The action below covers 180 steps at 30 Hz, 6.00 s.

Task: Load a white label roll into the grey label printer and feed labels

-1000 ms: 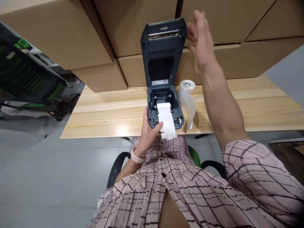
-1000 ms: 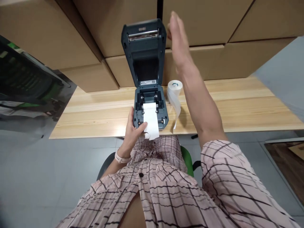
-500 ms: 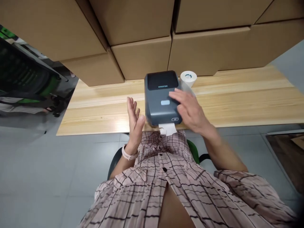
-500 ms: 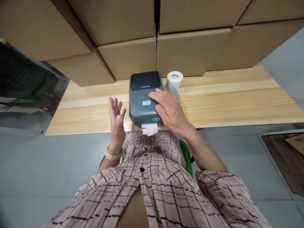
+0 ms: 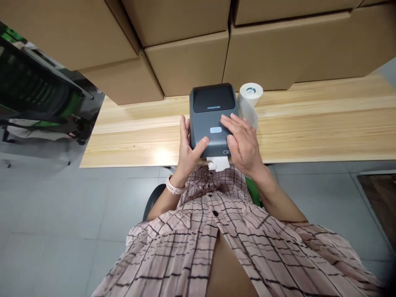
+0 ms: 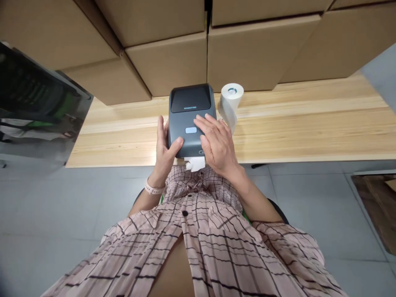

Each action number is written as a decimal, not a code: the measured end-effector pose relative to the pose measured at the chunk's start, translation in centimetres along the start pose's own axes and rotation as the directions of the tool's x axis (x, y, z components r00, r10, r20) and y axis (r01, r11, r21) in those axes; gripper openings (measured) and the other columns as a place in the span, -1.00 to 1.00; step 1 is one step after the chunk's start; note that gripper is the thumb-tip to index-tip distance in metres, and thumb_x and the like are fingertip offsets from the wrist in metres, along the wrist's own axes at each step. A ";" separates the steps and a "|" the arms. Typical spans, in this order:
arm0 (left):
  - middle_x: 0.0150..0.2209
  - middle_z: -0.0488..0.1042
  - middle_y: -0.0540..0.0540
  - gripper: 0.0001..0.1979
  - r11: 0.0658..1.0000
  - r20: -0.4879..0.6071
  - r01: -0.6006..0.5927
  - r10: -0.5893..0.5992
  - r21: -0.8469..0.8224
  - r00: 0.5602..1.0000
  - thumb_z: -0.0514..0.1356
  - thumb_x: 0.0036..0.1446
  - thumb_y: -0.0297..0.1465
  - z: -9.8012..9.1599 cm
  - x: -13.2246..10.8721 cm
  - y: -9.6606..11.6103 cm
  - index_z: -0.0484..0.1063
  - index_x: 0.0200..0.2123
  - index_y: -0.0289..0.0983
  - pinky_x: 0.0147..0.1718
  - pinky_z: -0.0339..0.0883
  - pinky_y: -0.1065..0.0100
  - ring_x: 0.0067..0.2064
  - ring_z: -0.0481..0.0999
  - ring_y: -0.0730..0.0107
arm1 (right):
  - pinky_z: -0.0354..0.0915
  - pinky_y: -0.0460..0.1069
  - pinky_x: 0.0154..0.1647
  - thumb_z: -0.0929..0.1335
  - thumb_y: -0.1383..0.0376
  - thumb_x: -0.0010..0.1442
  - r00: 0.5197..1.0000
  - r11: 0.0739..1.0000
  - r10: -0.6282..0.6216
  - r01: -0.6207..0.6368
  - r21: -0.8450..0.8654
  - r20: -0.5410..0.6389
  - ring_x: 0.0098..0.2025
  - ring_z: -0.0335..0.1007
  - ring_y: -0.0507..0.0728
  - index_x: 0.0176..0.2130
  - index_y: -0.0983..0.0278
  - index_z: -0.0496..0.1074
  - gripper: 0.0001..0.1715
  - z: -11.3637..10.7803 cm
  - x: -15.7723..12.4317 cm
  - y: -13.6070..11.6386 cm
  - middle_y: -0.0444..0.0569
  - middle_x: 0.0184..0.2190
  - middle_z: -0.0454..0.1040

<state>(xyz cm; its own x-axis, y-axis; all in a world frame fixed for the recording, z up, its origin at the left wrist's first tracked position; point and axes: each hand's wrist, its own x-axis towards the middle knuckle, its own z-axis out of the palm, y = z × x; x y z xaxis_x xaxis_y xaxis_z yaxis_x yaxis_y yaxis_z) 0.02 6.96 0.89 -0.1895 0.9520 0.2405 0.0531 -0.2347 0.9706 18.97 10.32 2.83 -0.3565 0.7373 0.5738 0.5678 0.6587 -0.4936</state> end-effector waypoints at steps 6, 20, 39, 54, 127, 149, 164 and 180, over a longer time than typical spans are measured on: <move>-0.16 0.60 -0.12 -0.63 0.988 -0.307 0.145 -0.153 -0.050 0.939 0.34 0.24 0.00 0.3 -6.5 0.4 0.59 -0.16 -0.18 -0.08 0.49 0.26 -0.14 0.58 0.30 | -0.01 0.35 0.56 0.07 0.09 0.57 0.999 0.998 0.042 -0.043 0.047 0.008 0.48 0.23 0.24 0.43 0.07 0.26 -0.41 -0.1 0.0 0.1 -0.05 0.38 0.43; -0.54 0.46 0.04 -0.56 0.910 0.068 0.381 -0.374 -0.166 0.925 0.48 0.00 -0.02 2.8 -5.4 0.6 0.54 -0.56 -0.27 -0.35 0.28 0.35 -0.46 0.34 0.49 | -0.09 0.42 0.50 0.11 0.05 0.58 1.000 1.000 -0.014 0.015 -0.028 0.027 0.43 0.27 0.25 0.16 -0.01 0.53 -0.49 -0.9 0.3 -0.7 -0.11 0.33 0.49; 0.22 0.55 -0.16 -0.61 0.989 -0.096 0.121 -0.130 -0.091 0.987 0.34 0.21 -0.19 -2.9 5.4 -0.3 0.54 0.09 -0.12 0.34 0.33 -0.03 0.30 0.48 0.08 | 0.02 0.45 0.54 0.04 -0.26 0.47 0.988 0.972 -0.142 0.126 0.197 0.068 0.61 -0.08 0.37 0.55 -0.14 -0.05 -0.19 -5.4 2.3 0.8 -0.06 0.61 -0.04; 0.34 0.43 -0.27 -0.31 0.985 0.035 0.138 -0.135 -0.108 0.990 0.46 0.05 -0.25 -1.9 7.5 -2.8 0.41 0.25 -0.17 0.39 0.24 -0.02 0.37 0.40 0.04 | 0.06 0.11 0.54 0.05 -0.03 0.61 0.994 0.982 0.004 0.016 0.189 -0.107 0.52 0.10 0.09 0.52 0.24 -0.08 -0.30 -4.2 21.2 3.1 0.07 0.57 0.06; 0.31 0.49 -0.36 -0.09 0.984 0.309 0.161 -0.132 -0.072 0.942 0.28 0.20 -0.41 -4.1 9.1 -2.6 -0.01 0.55 -0.25 0.27 0.41 -0.03 0.22 0.57 0.08 | 0.39 0.20 0.15 0.64 -0.15 -0.23 0.807 0.709 0.086 -0.461 0.533 0.584 0.20 0.50 0.40 0.21 0.14 0.40 0.11 -7.3 15.2 13.3 0.22 0.20 0.55; 0.47 0.30 -0.23 -0.11 0.996 0.306 0.076 -0.057 -0.051 0.950 0.24 0.20 -0.39 -3.9 9.0 -3.5 0.01 0.55 -0.11 0.45 0.17 -0.18 0.45 0.35 0.00 | 0.38 0.19 0.01 0.65 -0.17 -0.20 0.520 0.997 0.026 0.051 -0.061 0.853 -0.09 0.56 0.36 -0.26 0.18 0.50 -0.32 1.4 17.8 3.6 0.03 -0.21 0.68; 0.44 0.34 -0.25 -0.24 0.997 0.283 0.063 -0.046 -0.049 0.958 0.25 0.25 -0.35 -3.7 8.5 -3.2 0.16 0.49 -0.11 0.44 0.19 -0.20 0.46 0.34 -0.02 | 0.37 0.34 0.31 0.30 -0.09 0.44 0.733 0.957 -0.245 0.288 0.037 0.635 0.39 0.37 0.41 0.41 0.09 0.34 -0.31 -1.8 9.2 2.9 0.06 0.42 0.38; 0.44 0.34 -0.23 -0.38 0.997 0.179 0.071 -0.071 0.005 0.981 0.17 0.31 -0.34 -2.7 7.8 -3.3 0.24 0.42 -0.14 0.42 0.20 -0.15 0.44 0.35 0.01 | 0.32 0.45 0.40 0.34 -0.08 0.42 0.871 0.961 -0.143 0.237 -0.146 0.470 0.54 0.11 0.41 0.44 0.12 0.30 -0.26 0.4 0.1 -1.4 0.13 0.51 0.19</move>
<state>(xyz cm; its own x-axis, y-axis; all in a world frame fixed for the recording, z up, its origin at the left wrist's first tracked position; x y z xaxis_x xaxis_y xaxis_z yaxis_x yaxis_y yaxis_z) -4.31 14.60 -0.39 -0.0138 0.9860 0.1660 0.0441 -0.1652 0.9853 17.85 9.48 3.33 -0.7406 0.6181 0.2636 0.5691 0.7855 -0.2431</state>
